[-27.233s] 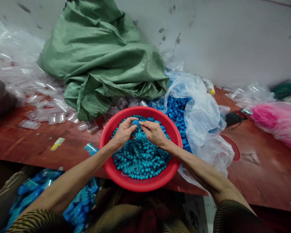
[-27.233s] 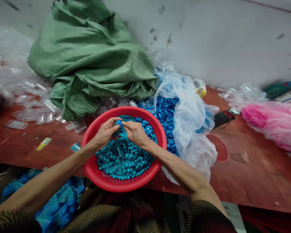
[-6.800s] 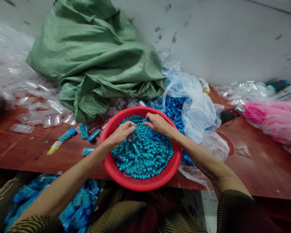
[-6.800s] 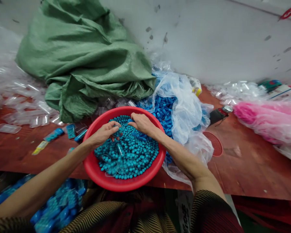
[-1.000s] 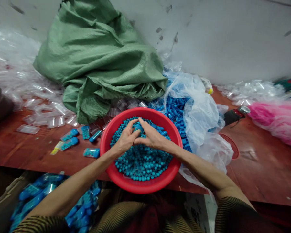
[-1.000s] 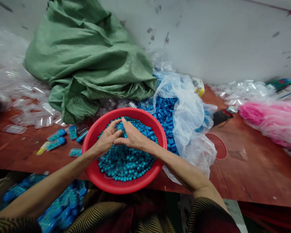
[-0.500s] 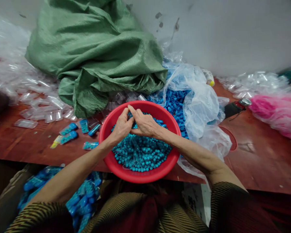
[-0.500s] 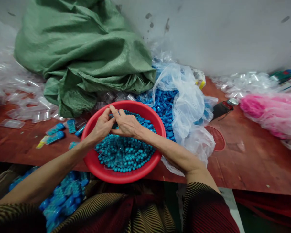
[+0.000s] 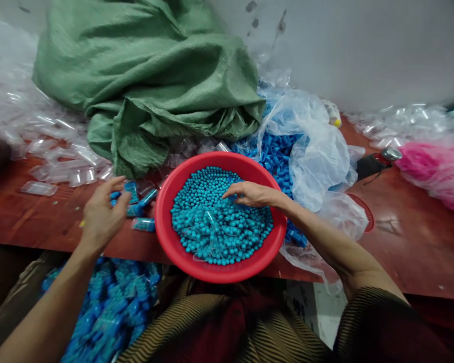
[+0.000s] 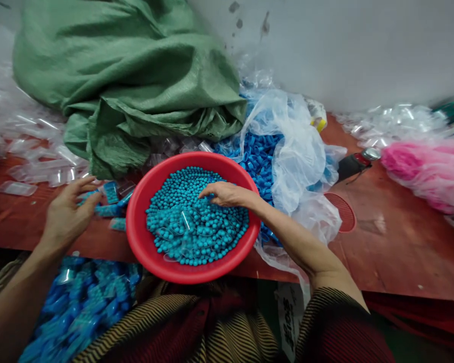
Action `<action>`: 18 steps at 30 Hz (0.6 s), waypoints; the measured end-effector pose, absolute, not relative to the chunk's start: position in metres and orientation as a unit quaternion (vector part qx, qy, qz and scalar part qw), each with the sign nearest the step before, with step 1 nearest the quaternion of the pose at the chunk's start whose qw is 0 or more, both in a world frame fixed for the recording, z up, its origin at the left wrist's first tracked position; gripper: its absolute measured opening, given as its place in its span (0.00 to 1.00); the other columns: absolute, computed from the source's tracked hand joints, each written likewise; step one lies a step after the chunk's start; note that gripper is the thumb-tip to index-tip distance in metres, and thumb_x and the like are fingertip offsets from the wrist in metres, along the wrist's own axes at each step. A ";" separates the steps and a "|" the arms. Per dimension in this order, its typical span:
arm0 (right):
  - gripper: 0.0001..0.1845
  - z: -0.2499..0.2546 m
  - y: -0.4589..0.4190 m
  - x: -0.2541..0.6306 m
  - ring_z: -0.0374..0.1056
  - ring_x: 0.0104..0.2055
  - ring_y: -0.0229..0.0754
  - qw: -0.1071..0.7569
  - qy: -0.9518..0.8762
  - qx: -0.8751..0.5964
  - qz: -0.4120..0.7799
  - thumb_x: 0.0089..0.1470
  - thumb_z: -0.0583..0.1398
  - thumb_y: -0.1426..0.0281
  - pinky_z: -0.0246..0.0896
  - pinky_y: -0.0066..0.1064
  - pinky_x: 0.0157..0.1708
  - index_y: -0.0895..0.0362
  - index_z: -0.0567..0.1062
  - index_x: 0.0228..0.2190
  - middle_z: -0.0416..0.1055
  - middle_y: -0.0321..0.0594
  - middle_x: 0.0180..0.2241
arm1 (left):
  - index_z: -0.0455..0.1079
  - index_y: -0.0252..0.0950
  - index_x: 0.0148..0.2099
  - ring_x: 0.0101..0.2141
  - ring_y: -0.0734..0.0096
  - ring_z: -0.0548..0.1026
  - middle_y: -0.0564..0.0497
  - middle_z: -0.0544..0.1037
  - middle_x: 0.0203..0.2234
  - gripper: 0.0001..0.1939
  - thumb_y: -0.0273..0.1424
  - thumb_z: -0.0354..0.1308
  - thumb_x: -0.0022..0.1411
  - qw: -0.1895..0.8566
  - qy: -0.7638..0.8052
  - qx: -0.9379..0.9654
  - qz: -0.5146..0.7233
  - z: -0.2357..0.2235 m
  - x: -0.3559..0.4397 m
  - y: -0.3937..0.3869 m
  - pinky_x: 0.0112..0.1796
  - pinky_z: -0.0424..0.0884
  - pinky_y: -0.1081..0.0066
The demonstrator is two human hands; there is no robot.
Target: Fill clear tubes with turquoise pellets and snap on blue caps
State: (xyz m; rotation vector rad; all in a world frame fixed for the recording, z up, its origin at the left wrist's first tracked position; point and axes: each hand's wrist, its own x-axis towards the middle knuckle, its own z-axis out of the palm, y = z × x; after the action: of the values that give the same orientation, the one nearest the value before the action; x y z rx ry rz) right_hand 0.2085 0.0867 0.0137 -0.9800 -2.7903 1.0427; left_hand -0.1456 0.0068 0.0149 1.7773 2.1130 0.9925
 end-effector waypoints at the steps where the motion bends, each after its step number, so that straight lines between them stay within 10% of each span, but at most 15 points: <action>1: 0.23 0.013 0.086 0.207 0.67 0.48 0.41 -0.005 -0.898 -0.310 0.310 0.48 0.58 0.81 0.59 0.35 0.50 0.54 0.74 0.47 0.72 0.40 0.46 | 0.68 0.38 0.51 0.36 0.66 0.72 0.50 0.76 0.38 0.18 0.33 0.53 0.58 0.115 0.710 0.610 0.333 0.017 -0.134 0.010 0.39 0.69 0.66; 7: 0.15 0.010 0.092 0.203 0.67 0.42 0.41 -0.047 -0.925 -0.293 0.238 0.53 0.58 0.76 0.59 0.35 0.45 0.56 0.78 0.42 0.73 0.43 0.42 | 0.72 0.39 0.44 0.44 0.58 0.72 0.47 0.77 0.41 0.13 0.33 0.52 0.58 0.251 0.537 0.751 0.292 0.024 -0.042 0.036 0.48 0.64 0.63; 18: 0.17 0.005 0.094 0.200 0.71 0.42 0.40 -0.003 -0.897 -0.351 0.270 0.53 0.54 0.79 0.60 0.28 0.43 0.58 0.78 0.41 0.77 0.41 0.40 | 0.71 0.40 0.31 0.28 0.66 0.70 0.52 0.74 0.24 0.07 0.31 0.53 0.57 0.349 0.424 0.823 0.146 -0.003 0.002 0.049 0.30 0.59 0.73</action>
State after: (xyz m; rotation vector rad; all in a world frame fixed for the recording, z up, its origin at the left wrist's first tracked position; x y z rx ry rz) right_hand 0.2004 0.0941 0.0052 -1.1052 -2.8215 0.8485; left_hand 0.0018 0.0486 -0.0025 2.1325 1.0984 0.3790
